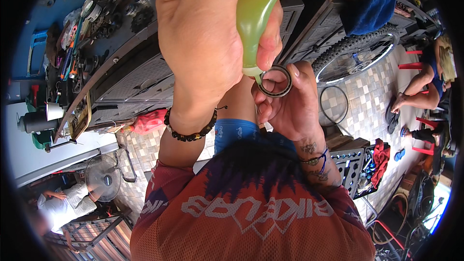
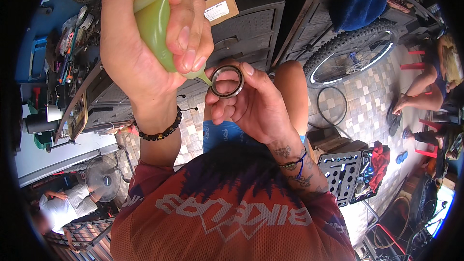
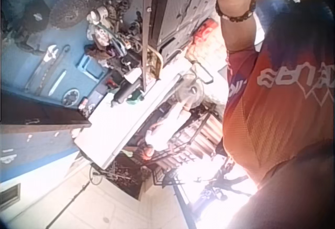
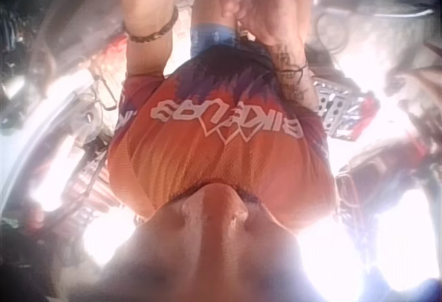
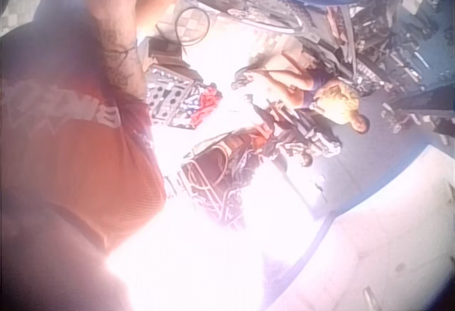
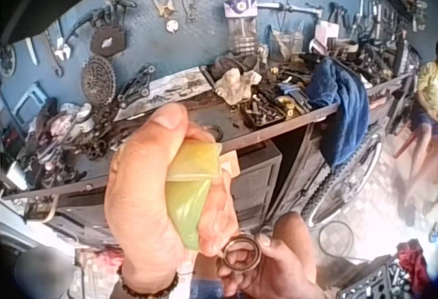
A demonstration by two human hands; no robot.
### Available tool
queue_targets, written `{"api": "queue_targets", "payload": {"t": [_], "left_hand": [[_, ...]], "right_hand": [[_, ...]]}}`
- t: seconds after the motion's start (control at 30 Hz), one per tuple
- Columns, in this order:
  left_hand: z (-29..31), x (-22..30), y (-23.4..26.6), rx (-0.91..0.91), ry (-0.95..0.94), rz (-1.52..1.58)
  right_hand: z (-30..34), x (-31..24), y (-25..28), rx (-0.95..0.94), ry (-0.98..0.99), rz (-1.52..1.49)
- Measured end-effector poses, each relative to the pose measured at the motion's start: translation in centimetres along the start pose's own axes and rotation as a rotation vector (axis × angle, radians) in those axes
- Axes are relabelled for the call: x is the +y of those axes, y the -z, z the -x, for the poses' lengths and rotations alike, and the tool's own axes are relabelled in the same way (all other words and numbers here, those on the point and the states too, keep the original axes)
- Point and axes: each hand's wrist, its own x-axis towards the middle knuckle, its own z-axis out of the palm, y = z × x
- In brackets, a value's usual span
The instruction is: The person applies grease from a green squeeze bottle into small metal rings held in the left hand, then places the rings on a workbench. The person repeats this process for several rings, wiping excess grease with a cloth between applications.
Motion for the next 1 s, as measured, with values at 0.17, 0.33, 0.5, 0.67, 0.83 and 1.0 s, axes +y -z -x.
{"api": "queue_targets", "payload": {"t": [0.17,0.33,0.5,0.67,0.83,1.0], "left_hand": [[-1.3,-1.0,2.6,-0.111,-0.007,0.017],[-0.3,0.3,-0.1,-0.007,0.015,-0.025],[-0.9,-0.5,1.5,-0.048,-0.017,-0.019],[-0.3,0.3,-0.3,-0.001,-0.013,-0.040],[-0.3,0.3,0.0,-0.031,-0.031,-0.071],[-0.3,0.3,-0.3,0.085,0.001,-0.099]], "right_hand": [[-0.5,-0.2,0.1,-0.017,0.001,-0.010],[-0.7,-0.3,0.3,-0.023,0.006,0.010],[-0.7,-0.2,0.3,-0.030,0.008,0.006],[-0.7,-0.3,0.5,-0.035,0.010,0.007],[-0.8,-0.3,0.3,-0.030,0.018,0.006],[-0.7,-0.3,0.2,0.005,0.020,0.029]]}}
